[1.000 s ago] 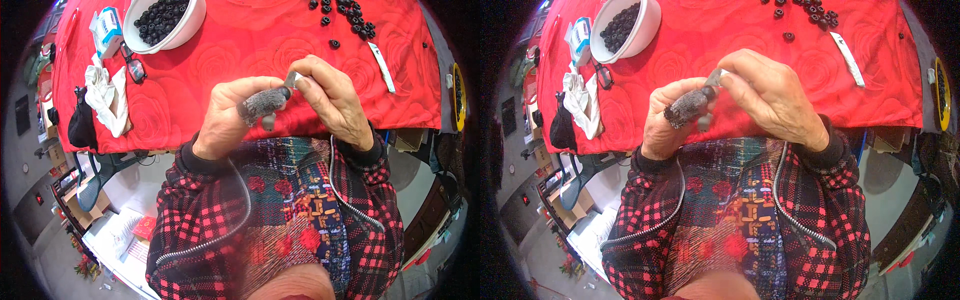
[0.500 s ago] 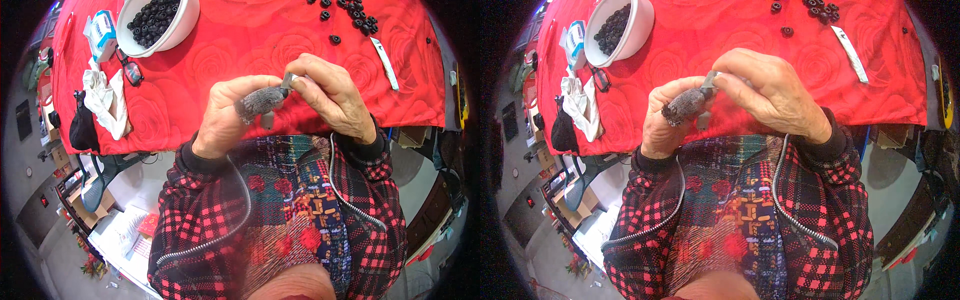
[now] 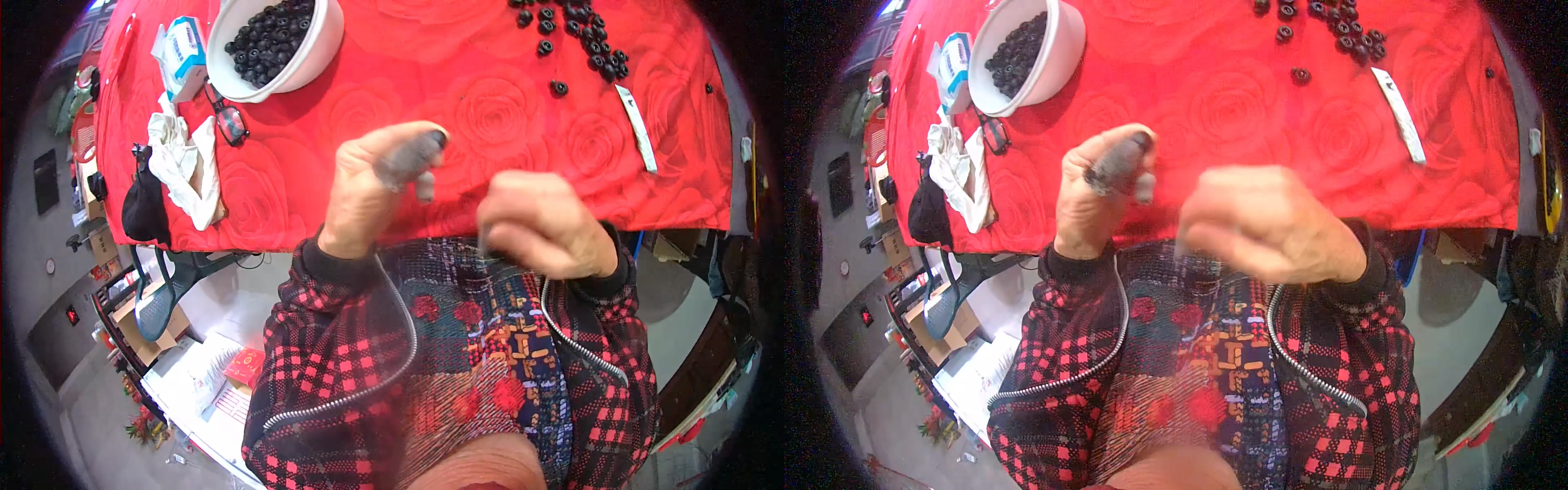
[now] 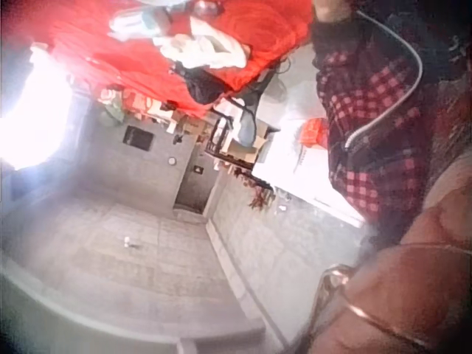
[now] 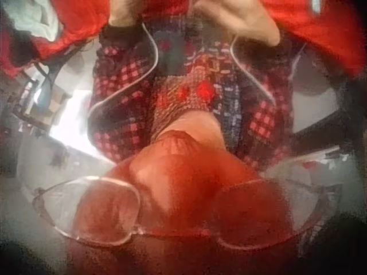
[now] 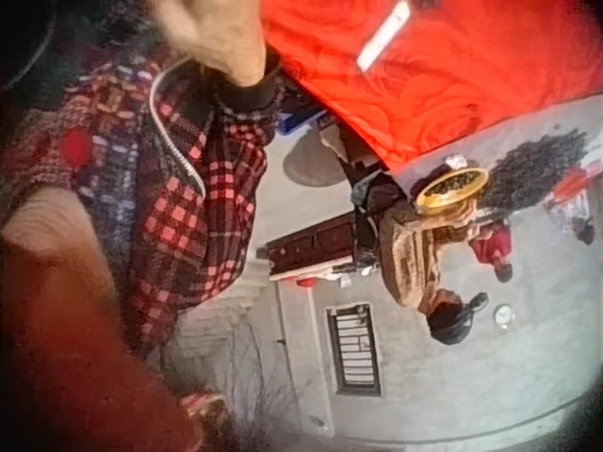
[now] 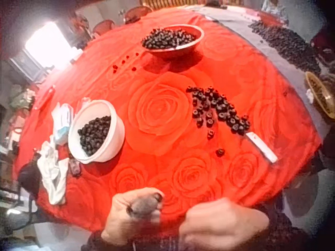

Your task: The person sits at a table and uses a small metal tool to remove the pits from black olives one by one. They hold an olive in their left hand and use the tool in their right hand to extract the pit, then place the pitted olive onto the red tablecloth. The process is repeated continuously throughout the clip.

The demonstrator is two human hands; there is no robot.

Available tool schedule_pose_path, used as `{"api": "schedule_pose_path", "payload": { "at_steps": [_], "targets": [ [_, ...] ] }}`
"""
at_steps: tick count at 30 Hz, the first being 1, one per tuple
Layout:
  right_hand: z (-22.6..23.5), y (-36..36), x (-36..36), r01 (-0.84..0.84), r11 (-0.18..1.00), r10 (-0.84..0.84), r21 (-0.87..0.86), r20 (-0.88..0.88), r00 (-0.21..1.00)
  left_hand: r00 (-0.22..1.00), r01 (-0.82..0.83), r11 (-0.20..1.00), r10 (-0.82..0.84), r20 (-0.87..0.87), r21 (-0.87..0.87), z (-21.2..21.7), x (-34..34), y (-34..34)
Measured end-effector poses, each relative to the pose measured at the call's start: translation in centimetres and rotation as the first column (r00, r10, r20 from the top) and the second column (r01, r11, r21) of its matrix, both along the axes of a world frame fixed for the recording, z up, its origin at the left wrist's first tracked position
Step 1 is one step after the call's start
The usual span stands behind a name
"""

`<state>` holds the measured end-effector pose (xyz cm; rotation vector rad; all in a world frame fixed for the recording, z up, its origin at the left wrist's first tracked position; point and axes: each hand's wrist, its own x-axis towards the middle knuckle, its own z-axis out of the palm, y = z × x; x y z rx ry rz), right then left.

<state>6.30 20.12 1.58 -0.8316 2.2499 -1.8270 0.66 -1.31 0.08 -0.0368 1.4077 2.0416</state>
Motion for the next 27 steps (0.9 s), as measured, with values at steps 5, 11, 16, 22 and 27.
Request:
{"api": "schedule_pose_path", "payload": {
  "at_steps": [5, 11, 16, 22, 27],
  "targets": [
    [-0.6, -0.3, -1.1, 0.385, 0.923, -0.385, -0.01, -0.024, 0.922, 0.999, 0.032, 0.999, -0.032, 0.002, 0.031, 0.7, 0.6, 0.6],
    [-1.4, -1.1, -2.0, 0.395, 0.919, -0.394, 0.023, -0.038, 0.918, 0.992, 0.129, 0.991, -0.129, -0.002, 0.041, 1.1, 0.8, 0.7],
    [-1.5, -1.1, -1.9, 0.334, 0.942, -0.335, 0.015, 0.03, 0.942, 0.991, 0.127, 0.989, -0.129, 0.032, 0.073, 1.2, 1.1, 0.6],
    [-1.5, -0.9, -1.9, 0.302, 0.953, -0.303, 0.037, 0.032, 0.952, 0.987, 0.143, 0.987, -0.147, 0.059, 0.068, 1.2, 1.1, 0.5],
    [-1.6, -0.3, -1.9, 0.257, 0.964, -0.257, 0.071, -0.005, 0.966, 0.981, 0.174, 0.981, -0.181, 0.072, 0.085, 0.4, 1.1, 0.6]
  ]
}}
